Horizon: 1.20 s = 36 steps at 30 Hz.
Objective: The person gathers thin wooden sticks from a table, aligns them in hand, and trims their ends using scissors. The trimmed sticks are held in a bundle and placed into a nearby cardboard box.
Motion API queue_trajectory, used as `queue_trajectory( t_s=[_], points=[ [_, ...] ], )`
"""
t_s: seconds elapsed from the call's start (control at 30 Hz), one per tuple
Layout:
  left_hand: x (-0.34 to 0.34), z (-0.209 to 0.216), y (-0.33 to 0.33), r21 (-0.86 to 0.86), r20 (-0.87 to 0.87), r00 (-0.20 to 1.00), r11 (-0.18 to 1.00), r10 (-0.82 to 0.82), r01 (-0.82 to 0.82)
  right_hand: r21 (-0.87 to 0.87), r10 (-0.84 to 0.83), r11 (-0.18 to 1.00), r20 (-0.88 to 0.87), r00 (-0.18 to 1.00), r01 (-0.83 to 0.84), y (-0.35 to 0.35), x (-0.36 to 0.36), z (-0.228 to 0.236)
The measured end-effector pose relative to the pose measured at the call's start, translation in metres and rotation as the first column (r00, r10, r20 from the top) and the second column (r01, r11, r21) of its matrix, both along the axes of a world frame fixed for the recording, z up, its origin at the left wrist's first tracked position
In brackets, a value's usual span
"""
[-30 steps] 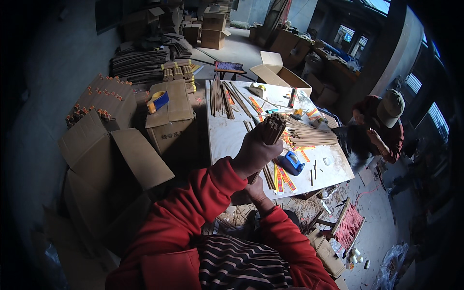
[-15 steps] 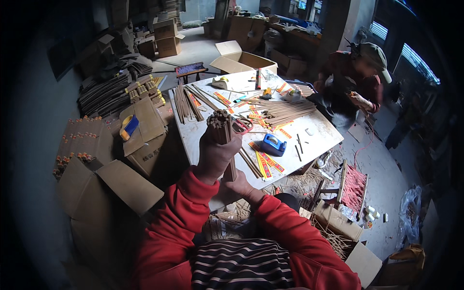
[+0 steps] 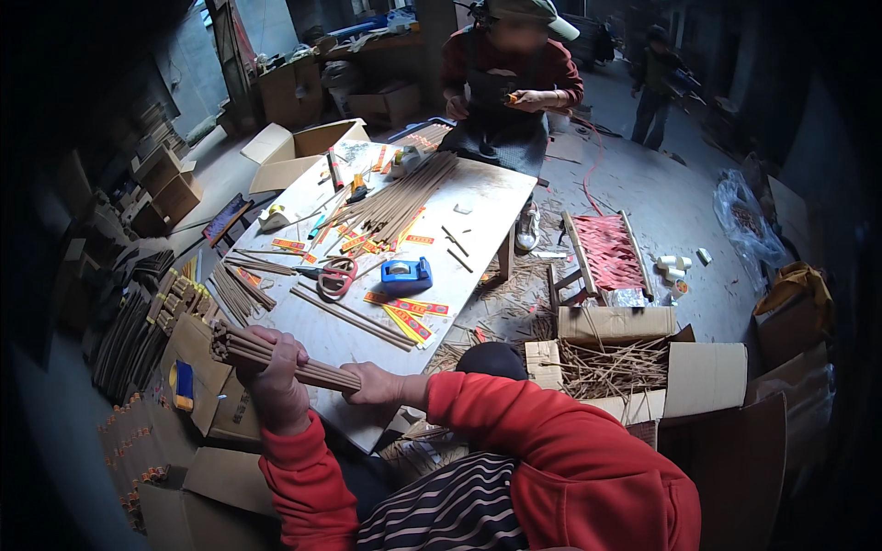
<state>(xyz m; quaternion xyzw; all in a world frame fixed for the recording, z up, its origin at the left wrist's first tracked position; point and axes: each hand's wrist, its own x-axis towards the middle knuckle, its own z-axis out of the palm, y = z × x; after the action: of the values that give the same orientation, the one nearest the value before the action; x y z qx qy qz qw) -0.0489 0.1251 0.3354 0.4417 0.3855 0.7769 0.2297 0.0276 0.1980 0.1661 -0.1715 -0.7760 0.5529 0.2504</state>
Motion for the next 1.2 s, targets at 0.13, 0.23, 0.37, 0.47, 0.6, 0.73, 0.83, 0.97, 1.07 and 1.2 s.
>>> queue_trajectory(
  t_s=[0.13, 0.23, 0.37, 0.47, 0.6, 0.73, 0.83, 0.97, 1.07, 1.2],
  points=[
    [0.000, 0.002, -0.001, 0.009, -0.006, 1.000, 1.000, -0.016, 0.016, -0.004, 0.015, 1.000, -0.023, 1.000, -0.015, -0.001, -0.002, -0.001],
    [-0.004, 0.000, 0.000, 0.010, 0.010, 1.000, 1.000, -0.028, 0.028, -0.051, 0.029, 0.998, 0.025, 0.999, -0.027, 0.000, -0.001, 0.007],
    [-0.002, 0.011, -0.004, -0.063, 0.006, 1.000, 0.998, 0.025, -0.024, -0.071, -0.032, 0.997, 0.030, 0.999, 0.034, 0.002, -0.001, -0.005],
    [-0.009, 0.018, -0.021, -0.087, 0.103, 0.994, 0.996, 0.040, -0.031, -0.043, 0.008, 0.999, 0.131, 0.991, -0.003, -0.018, 0.004, 0.001],
    [-0.023, 0.022, -0.030, -0.098, 0.261, 0.965, 0.995, 0.028, -0.002, -0.151, 0.058, 0.988, 0.272, 0.961, -0.017, -0.047, 0.031, 0.038],
    [-0.037, 0.009, -0.033, -0.127, 0.340, 0.939, 0.992, 0.057, -0.014, -0.264, 0.139, 0.963, 0.307, 0.941, -0.056, -0.070, 0.049, 0.059],
    [-0.043, -0.003, -0.041, -0.106, 0.314, 0.947, 0.988, -0.073, 0.112, -0.512, 0.269, 0.856, 0.330, 0.905, -0.068, -0.082, 0.059, 0.068],
    [-0.036, -0.029, -0.048, -0.087, 0.557, 0.777, 0.910, -0.292, 0.404, -0.809, 0.408, 0.548, 0.037, 0.912, -0.212, -0.093, 0.064, 0.075],
    [-0.039, -0.047, -0.053, -0.040, 0.632, 0.715, 0.908, -0.300, 0.416, -0.841, 0.439, 0.497, 0.033, 0.898, -0.212, -0.095, 0.065, 0.073],
    [-0.039, -0.046, -0.055, -0.191, 0.602, 0.795, 0.955, -0.069, 0.228, -0.835, 0.444, 0.522, 0.093, 0.891, -0.173, -0.097, 0.064, 0.074]
  ],
)
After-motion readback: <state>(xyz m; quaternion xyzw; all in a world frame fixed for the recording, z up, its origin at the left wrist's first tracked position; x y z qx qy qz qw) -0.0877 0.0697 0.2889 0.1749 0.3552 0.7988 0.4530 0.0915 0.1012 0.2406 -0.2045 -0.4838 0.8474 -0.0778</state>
